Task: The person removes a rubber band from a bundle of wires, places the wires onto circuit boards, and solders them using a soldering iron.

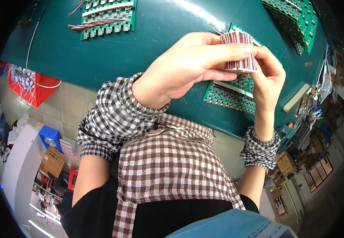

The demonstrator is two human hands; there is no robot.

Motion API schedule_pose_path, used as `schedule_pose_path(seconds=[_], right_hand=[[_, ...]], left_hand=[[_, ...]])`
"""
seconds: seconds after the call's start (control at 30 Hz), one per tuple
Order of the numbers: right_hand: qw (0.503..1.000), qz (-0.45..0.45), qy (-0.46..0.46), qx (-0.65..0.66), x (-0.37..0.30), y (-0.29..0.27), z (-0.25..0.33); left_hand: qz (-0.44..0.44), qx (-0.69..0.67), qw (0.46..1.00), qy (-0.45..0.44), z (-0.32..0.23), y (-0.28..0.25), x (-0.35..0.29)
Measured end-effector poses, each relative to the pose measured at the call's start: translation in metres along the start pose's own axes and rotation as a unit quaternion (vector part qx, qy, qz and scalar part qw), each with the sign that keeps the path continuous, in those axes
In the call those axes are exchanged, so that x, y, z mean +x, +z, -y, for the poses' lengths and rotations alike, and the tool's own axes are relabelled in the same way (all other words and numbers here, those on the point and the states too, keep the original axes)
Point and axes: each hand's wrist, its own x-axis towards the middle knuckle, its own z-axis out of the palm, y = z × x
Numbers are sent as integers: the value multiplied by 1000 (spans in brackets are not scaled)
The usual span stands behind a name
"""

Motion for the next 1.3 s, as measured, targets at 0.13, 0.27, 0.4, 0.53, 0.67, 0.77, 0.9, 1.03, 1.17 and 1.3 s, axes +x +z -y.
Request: schedule_pose_path(seconds=[0.13, 0.27, 0.4, 0.53, 0.67, 0.77, 0.9, 1.03, 1.17, 1.3], right_hand=[[999, 0, 45, 19, -1, 0, 1], [998, 4, 42, 47, -1, 2, 1], [998, 3, 39, 41, 1, 2, 0], [999, -6, 24, 21, 1, 1, -2], [987, -27, -86, -136, 1, 4, 1], [913, -7, -225, -339, 2, 14, 26], [851, 14, -336, -403, 3, 16, 27], [811, 12, -377, -447, 2, 15, 28], [803, 9, -392, -448, 2, 18, 29], [825, 14, -395, -404, 2, 19, 27]], left_hand=[[0, -32, 999, -6, 3, 0, 1], [-4, -36, 999, -5, 3, -1, 1], [-4, -29, 1000, -7, 3, -3, 3], [-6, -18, 1000, -3, 1, -1, 3], [7, 23, 1000, -1, -2, -4, 2], [40, -7, 999, -28, 0, -10, 5], [58, -34, 996, -63, 5, -7, 14], [26, -65, 997, 12, 19, -11, 18], [-32, -75, 996, 30, 18, -4, 19], [-43, -59, 996, 44, 15, 0, 19]])
